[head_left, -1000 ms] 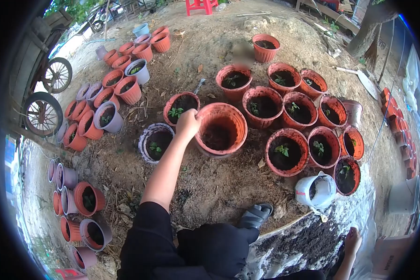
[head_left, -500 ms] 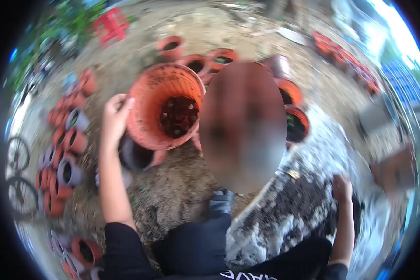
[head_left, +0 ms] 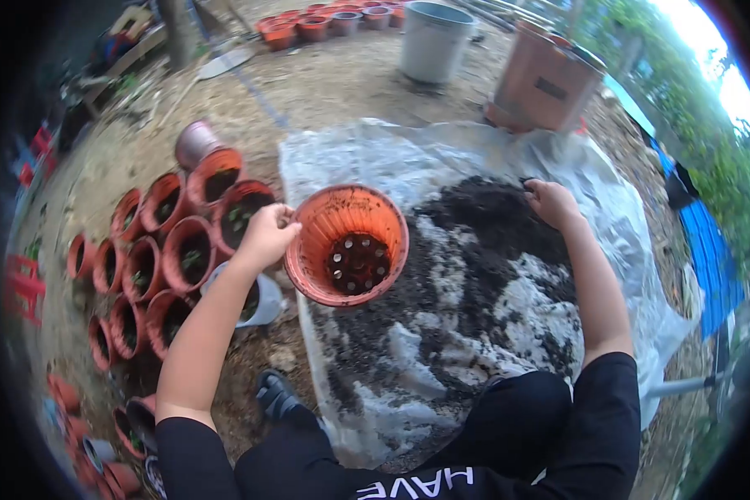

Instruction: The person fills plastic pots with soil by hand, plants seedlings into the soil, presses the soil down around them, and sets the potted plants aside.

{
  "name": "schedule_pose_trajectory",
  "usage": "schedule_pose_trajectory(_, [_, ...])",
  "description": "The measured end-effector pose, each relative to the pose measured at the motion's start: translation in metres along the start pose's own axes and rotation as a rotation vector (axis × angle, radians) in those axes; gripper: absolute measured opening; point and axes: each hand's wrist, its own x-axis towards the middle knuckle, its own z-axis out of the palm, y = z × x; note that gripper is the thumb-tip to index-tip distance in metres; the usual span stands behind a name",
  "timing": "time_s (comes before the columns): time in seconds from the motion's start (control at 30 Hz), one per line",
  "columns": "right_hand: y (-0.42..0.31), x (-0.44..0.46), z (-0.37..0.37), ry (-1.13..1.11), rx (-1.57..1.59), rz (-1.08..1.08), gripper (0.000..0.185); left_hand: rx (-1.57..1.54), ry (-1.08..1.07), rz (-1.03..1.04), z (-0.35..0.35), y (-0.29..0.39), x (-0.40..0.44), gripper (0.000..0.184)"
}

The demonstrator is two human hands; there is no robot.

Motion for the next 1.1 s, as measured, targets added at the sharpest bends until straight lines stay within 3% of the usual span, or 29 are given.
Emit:
schedule_pose_trajectory(0.13, [0.055, -0.014, 0.027, -0.054, 0.063, 0.229, 0.032, 0.241, -0.118, -0.099, 0.080, -0.053, 0.042, 0.023])
schedule_pose_trajectory(0.2, [0.086, -0.025, 0.049, -0.100, 0.049, 0.286, 0.036, 0.359, -0.111, -0.022, 0.101, -0.064, 0.044, 0.028])
schedule_pose_trajectory(0.27, [0.117, -0.042, 0.086, -0.006, 0.030, 0.301, 0.040, 0.482, -0.056, 0.052, 0.109, -0.077, 0.043, 0.033])
schedule_pose_trajectory(0.33, [0.145, -0.059, 0.118, -0.058, 0.012, 0.384, 0.046, 0.565, -0.099, -0.077, 0.111, -0.038, 0.038, 0.042])
schedule_pose_trajectory(0.4, [0.167, -0.081, 0.140, -0.107, 0.021, 0.453, 0.050, 0.869, -0.204, -0.094, 0.110, -0.008, 0.046, 0.057])
schedule_pose_trajectory(0.47, [0.191, -0.103, 0.161, -0.103, 0.045, 0.536, 0.052, 1.029, -0.178, -0.091, 0.121, 0.038, 0.067, 0.072])
schedule_pose_trajectory(0.6, [0.229, -0.131, 0.195, -0.017, 0.144, 0.781, 0.055, 0.741, -0.147, 0.256, 0.179, 0.082, 0.130, 0.066])
schedule_pose_trajectory(0.73, [0.259, -0.144, 0.247, 0.222, 0.216, 0.963, 0.055, 0.575, -0.211, 0.359, 0.289, 0.092, 0.183, 0.063])
schedule_pose_trajectory(0.83, [0.280, -0.154, 0.282, 0.354, 0.305, 1.080, 0.057, 0.579, -0.238, 0.330, 0.362, 0.067, 0.214, 0.060])
schedule_pose_trajectory(0.9, [0.293, -0.155, 0.300, 0.480, 0.400, 1.137, 0.060, 0.538, -0.143, 0.266, 0.399, 0.036, 0.234, 0.059])
schedule_pose_trajectory(0.93, [0.298, -0.151, 0.302, 0.477, 0.409, 1.144, 0.060, 0.548, -0.148, 0.268, 0.414, 0.023, 0.241, 0.059])
schedule_pose_trajectory(1.03, [0.309, -0.130, 0.308, 0.226, 0.260, 1.023, 0.064, 0.553, -0.079, -0.016, 0.447, 0.004, 0.242, 0.063])
schedule_pose_trajectory(1.1, [0.311, -0.100, 0.318, 0.298, 0.351, 0.980, 0.064, 0.530, -0.117, -0.082, 0.467, -0.004, 0.242, 0.064])
